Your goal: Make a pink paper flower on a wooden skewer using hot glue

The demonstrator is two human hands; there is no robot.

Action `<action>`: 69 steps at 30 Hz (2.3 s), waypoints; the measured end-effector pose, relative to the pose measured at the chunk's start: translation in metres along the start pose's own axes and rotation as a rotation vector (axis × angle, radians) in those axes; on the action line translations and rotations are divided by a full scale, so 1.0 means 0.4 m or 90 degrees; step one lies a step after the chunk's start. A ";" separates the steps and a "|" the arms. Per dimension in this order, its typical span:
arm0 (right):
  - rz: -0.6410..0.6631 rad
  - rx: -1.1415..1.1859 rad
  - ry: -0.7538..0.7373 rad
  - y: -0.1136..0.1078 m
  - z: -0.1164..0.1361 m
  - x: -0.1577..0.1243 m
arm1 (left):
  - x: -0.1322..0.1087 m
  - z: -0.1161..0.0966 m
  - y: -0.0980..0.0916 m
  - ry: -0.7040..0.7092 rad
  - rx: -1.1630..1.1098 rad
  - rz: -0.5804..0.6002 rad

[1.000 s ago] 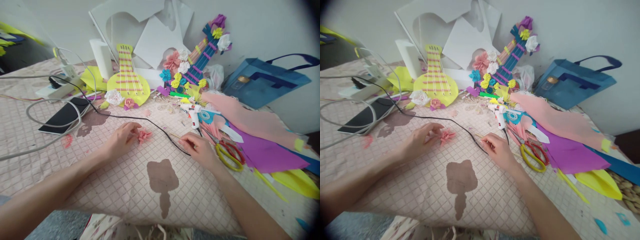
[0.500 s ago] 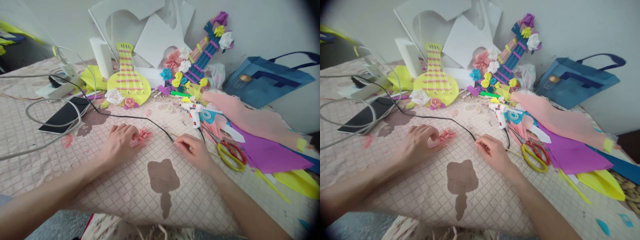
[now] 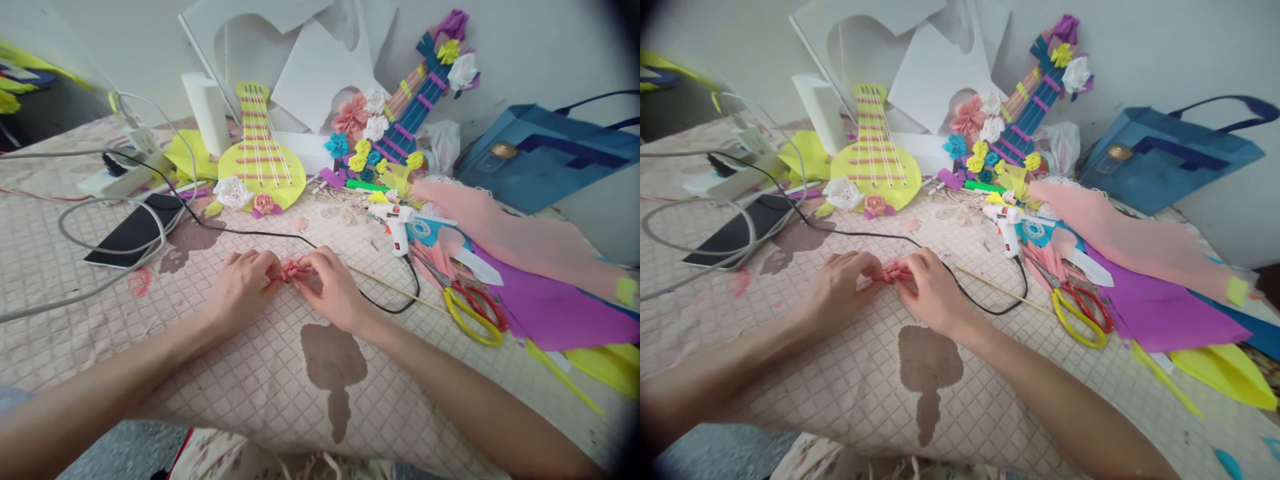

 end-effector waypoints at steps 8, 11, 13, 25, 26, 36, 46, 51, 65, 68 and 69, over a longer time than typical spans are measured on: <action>-0.009 -0.078 0.005 0.016 0.012 0.001 | 0.001 0.000 -0.009 -0.012 -0.042 -0.018; -0.012 -0.073 0.000 0.018 0.008 -0.003 | 0.003 0.002 -0.008 -0.013 -0.026 -0.010; -0.018 -0.066 -0.001 0.017 0.006 -0.004 | 0.003 0.004 -0.007 -0.011 -0.018 -0.006; -0.007 -0.061 0.004 0.022 0.001 -0.006 | 0.002 0.001 0.002 0.011 -0.035 -0.020; -0.006 -0.063 0.002 0.023 0.001 -0.006 | 0.003 0.001 0.003 0.014 -0.040 -0.023; 0.001 -0.057 0.004 0.025 0.001 -0.005 | 0.008 0.001 0.010 0.005 -0.047 -0.008; -0.020 -0.072 0.009 0.018 0.004 -0.007 | 0.006 0.001 -0.012 0.000 -0.107 -0.023; -0.023 -0.084 -0.004 0.015 0.022 -0.007 | -0.001 -0.002 -0.021 -0.003 -0.148 -0.075; -0.016 -0.145 -0.038 0.018 0.024 -0.009 | -0.004 -0.001 -0.015 -0.004 -0.216 -0.078; -0.024 -0.142 -0.050 0.014 0.030 -0.011 | -0.003 0.002 -0.016 -0.017 -0.222 -0.068; -0.030 -0.140 -0.053 0.012 0.031 -0.012 | -0.002 0.003 -0.017 -0.021 -0.224 -0.066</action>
Point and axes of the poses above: each hand's wrist, its own x-axis towards the middle knuckle, its own y-axis out of the palm, z = x × y, the point moved 8 cm from there along x, towards the middle knuckle, and after that the axes turned 5 degrees about -x, right-handed, at the moved point
